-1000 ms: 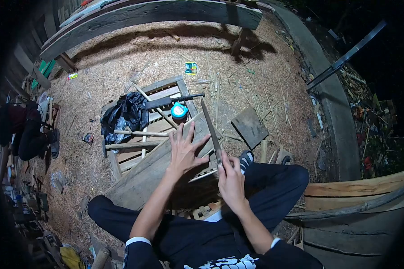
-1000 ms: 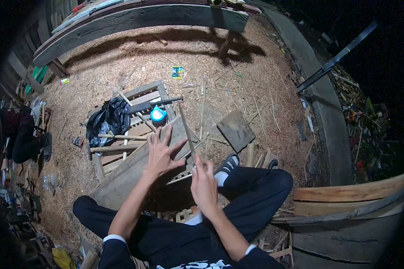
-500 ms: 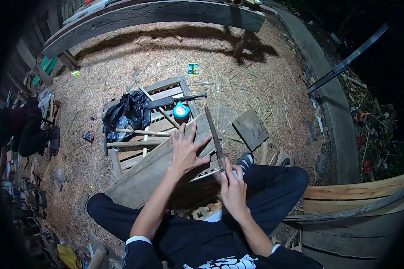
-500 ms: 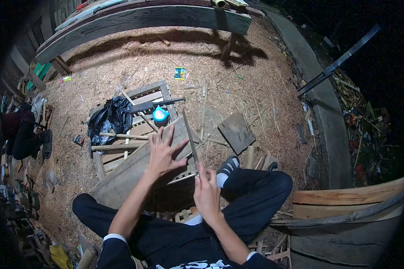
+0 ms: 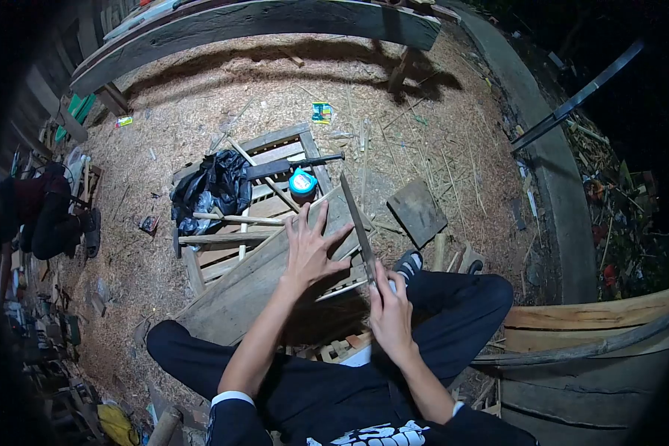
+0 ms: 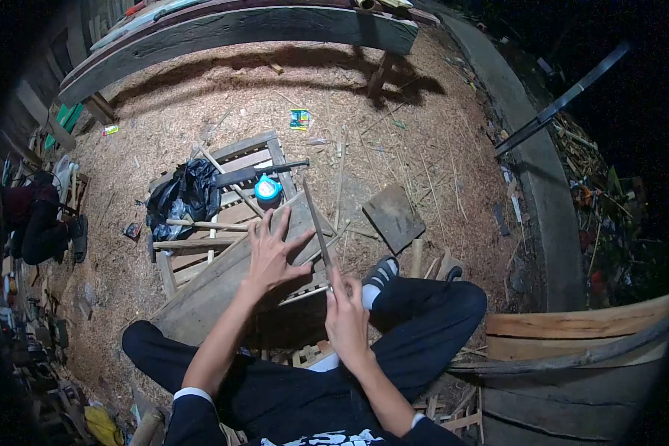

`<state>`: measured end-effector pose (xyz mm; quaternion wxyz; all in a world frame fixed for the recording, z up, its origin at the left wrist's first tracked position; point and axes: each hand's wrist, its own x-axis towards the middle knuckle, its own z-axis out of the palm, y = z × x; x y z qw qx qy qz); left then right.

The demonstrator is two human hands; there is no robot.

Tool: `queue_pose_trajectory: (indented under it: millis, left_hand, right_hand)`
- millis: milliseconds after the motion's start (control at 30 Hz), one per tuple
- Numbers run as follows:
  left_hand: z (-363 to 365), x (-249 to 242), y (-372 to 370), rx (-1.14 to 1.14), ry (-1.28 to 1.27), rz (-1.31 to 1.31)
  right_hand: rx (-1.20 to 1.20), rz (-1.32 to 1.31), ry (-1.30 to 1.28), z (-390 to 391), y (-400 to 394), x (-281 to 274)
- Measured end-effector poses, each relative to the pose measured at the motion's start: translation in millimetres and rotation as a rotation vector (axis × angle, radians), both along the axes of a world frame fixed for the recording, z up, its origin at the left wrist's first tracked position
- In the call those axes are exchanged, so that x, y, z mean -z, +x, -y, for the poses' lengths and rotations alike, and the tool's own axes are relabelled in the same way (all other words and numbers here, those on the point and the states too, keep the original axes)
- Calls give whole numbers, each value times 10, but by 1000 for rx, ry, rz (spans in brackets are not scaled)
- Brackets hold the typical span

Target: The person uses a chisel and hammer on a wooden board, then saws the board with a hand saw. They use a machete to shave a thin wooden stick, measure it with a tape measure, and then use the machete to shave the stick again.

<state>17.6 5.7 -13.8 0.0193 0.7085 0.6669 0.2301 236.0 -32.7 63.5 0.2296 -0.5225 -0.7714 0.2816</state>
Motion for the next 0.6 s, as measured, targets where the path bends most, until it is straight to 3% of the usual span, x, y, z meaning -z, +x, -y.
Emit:
queue_pose_trajectory:
  millis: [600]
  left_hand:
    - [-18, 37, 8, -7, 7, 11]
  right_hand:
    - [26, 41, -2, 23, 54, -137]
